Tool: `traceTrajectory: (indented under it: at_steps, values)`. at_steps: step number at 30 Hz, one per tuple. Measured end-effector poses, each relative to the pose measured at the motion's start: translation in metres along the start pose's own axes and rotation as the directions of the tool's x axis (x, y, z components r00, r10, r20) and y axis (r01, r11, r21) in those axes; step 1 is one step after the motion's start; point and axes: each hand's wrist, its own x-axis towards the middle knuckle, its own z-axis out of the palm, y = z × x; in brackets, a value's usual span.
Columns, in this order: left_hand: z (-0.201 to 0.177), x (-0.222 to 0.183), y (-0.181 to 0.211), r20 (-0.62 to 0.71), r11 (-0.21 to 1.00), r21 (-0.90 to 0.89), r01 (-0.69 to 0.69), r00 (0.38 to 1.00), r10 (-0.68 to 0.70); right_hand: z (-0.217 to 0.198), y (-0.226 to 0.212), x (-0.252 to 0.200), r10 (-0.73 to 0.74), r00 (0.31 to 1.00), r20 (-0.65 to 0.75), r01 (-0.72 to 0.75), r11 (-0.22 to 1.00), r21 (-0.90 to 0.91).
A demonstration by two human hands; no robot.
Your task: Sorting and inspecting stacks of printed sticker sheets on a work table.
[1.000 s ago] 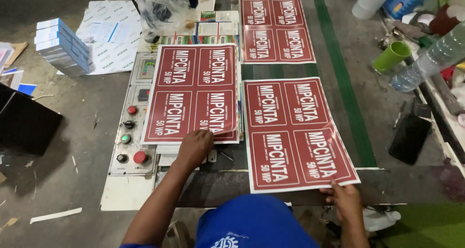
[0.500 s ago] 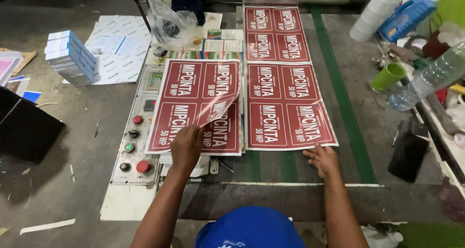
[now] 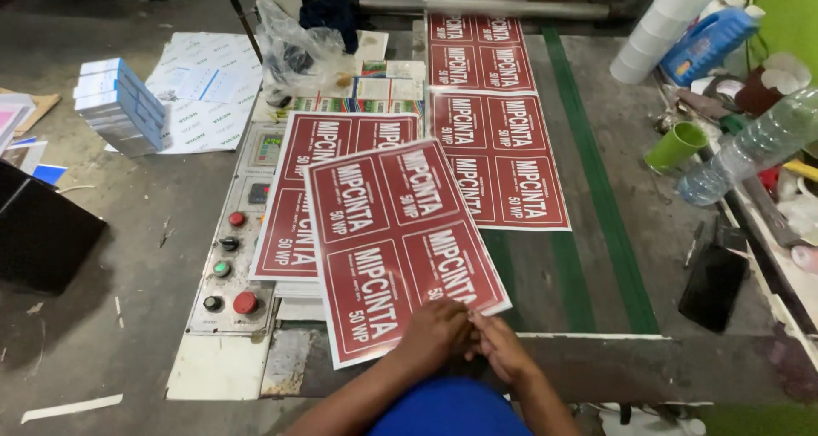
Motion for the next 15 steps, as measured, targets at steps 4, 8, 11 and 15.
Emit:
traceTrajectory:
  at_steps: [4, 8, 11, 15]
  values:
    - [-0.003, 0.004, -0.013, 0.119, 0.999, 0.013, -0.031, 0.992, 0.029, -0.018, -0.006, -0.01, -0.05, 0.992, -0.115, 0.062, 0.993, 0.105]
    - [-0.028, -0.02, -0.077, 0.169, 0.972, 0.208, 0.11, 0.975, -0.146, -0.074, -0.003, -0.031, -0.088, 0.914, -0.397, 0.127, 0.989, 0.073]
    - [-0.06, -0.022, -0.1, 0.2, 0.909, 0.226, 0.349, 0.897, -0.394, -0.123, 0.011, -0.048, -0.157, 0.799, -0.58, 0.155, 0.986, -0.053]
    - [-0.076, -0.041, -0.133, 0.266, 0.841, 0.49, 0.23, 0.879, -0.395, -0.163, 0.023, -0.078, -0.158, 0.707, -0.69, 0.159, 0.985, -0.062]
